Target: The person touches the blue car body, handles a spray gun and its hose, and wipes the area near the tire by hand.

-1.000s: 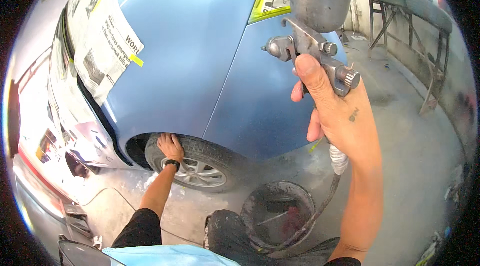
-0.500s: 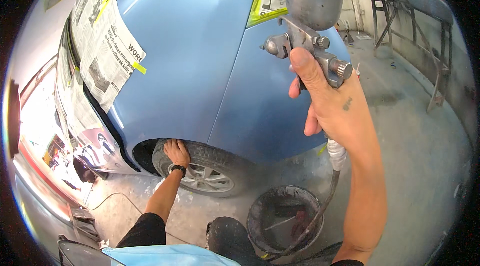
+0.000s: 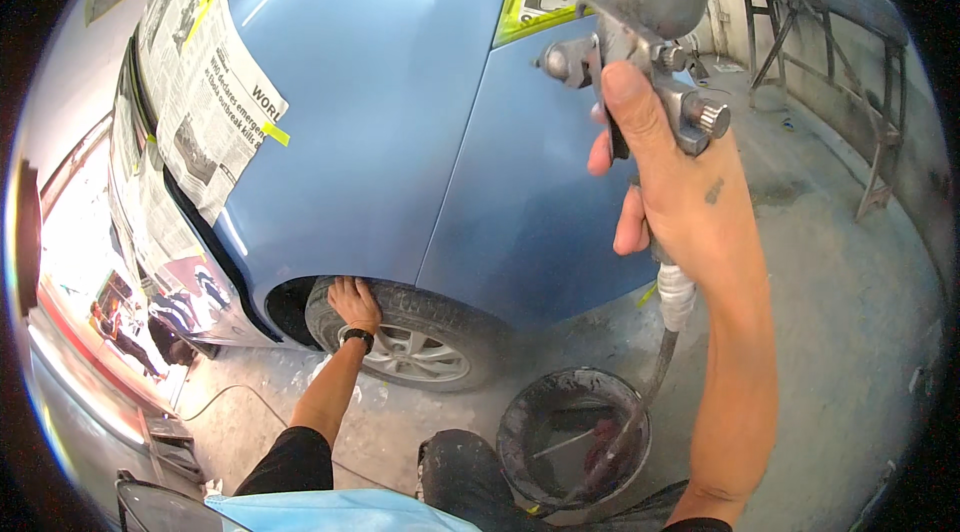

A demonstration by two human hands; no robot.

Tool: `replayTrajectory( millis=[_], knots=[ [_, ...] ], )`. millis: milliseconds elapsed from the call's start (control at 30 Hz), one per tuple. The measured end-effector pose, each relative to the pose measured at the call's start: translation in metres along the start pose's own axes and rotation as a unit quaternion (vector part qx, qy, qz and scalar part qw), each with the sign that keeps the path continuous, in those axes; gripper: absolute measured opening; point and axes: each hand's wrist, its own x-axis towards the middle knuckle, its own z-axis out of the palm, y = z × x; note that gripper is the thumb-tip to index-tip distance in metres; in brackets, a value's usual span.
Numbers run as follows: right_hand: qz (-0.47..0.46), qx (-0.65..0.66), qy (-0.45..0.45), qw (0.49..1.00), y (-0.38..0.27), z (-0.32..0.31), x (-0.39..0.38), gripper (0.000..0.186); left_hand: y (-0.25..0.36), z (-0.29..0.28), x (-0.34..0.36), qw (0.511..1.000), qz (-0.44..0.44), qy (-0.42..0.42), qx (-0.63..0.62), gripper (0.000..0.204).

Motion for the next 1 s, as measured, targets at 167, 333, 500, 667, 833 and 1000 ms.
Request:
replayTrajectory(
  millis=[167, 333, 500, 667, 833, 1000],
  knots=[
    [0.007, -0.008, -0.036, 0.999, 0.000, 0.001, 0.000, 0.075, -0.001, 0.000, 0.000, 1.000, 0.005, -0.009, 0.011, 0.035],
    [-0.012, 0.007, 0.005, 1.000, 0.004, 0.003, 0.011, 0.075, -0.001, 0.001, 0.000, 1.000, 0.009, 0.017, -0.005, 0.032],
    [-0.021, 0.031, 0.039, 0.999, 0.003, 0.003, 0.014, 0.078, 0.001, 0.000, 0.002, 1.000, 0.003, 0.001, -0.003, 0.033],
    [-0.021, 0.037, 0.039, 0.998, 0.008, 0.005, 0.016, 0.078, 0.003, -0.002, 0.001, 1.000, 0.015, 0.011, 0.000, 0.031],
    [0.000, 0.019, 0.015, 1.000, 0.011, 0.007, 0.010, 0.077, 0.006, -0.004, 0.003, 1.000, 0.007, -0.001, -0.008, 0.030],
    [0.016, -0.007, 0.004, 1.000, 0.008, 0.007, 0.001, 0.075, 0.002, -0.002, 0.001, 1.000, 0.010, 0.003, -0.006, 0.030]
  ],
)
